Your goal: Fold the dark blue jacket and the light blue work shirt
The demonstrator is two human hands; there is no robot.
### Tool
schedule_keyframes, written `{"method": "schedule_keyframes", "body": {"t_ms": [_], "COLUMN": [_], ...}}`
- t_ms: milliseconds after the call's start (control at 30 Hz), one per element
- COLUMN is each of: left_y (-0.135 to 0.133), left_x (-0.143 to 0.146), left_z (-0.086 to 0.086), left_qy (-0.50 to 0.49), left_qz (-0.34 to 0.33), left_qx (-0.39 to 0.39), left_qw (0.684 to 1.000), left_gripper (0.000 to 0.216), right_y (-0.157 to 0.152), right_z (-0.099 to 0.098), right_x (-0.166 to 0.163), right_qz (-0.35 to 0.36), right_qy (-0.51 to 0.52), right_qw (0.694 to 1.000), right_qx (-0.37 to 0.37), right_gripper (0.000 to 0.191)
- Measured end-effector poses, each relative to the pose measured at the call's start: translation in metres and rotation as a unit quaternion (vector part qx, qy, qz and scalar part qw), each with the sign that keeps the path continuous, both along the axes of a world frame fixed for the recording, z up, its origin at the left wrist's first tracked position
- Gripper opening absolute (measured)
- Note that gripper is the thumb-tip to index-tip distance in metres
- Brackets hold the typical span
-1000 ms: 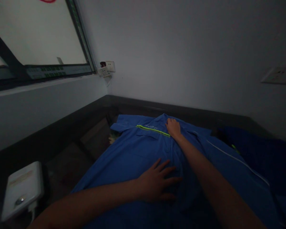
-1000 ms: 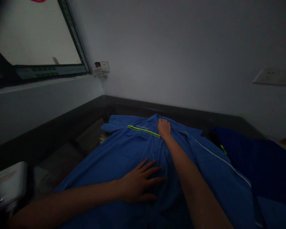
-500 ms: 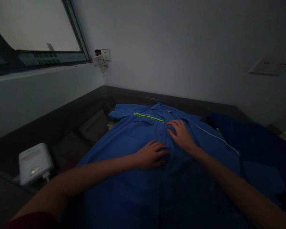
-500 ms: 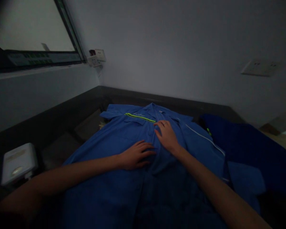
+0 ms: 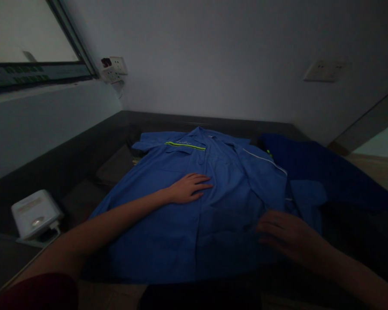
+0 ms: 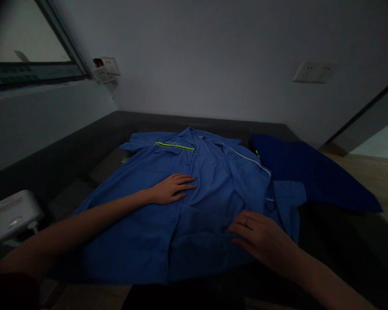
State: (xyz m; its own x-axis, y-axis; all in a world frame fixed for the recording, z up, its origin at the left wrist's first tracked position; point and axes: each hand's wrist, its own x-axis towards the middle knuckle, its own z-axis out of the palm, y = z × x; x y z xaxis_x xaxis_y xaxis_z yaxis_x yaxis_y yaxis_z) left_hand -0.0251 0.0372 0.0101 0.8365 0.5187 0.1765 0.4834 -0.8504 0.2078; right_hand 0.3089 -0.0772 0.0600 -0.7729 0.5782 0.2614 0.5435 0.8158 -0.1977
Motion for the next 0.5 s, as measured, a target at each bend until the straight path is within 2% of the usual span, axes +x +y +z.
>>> {"method": "schedule_keyframes", "body": {"t_ms": [100, 267, 400, 500], "left_y": [-0.001, -0.002, -0.002, -0.002], "left_x": [0.0, 0.0, 0.001, 0.002], "left_z": [0.001, 0.003, 0.004, 0.005], "left_qy": [0.006, 0.004, 0.01, 0.014], "left_qz": [-0.002, -0.008, -0.003, 0.002], "left_qx": [-0.008, -0.01, -0.02, -0.029], "left_qw": [1.0, 1.0, 1.0, 0.999], "left_gripper": [0.046, 0.047, 0.049, 0.049], "right_y": [-0.017, -0.035, -0.045, -0.058], "right_z": [-0.021, -0.053, -0.056, -0.05], "right_x": [0.021, 0.034, 0.029, 0.021], "right_qz": [-0.036, -0.097, -0.103, -0.102], "right_qy": [-0.013, -0.003, 0.009, 0.017], "right_qw": [0.999, 0.994, 0.99, 0.984], "right_qx": [-0.013, 0.042, 0.094, 0.144], "right_gripper": [0.021, 0.026, 0.019, 0.024]}}
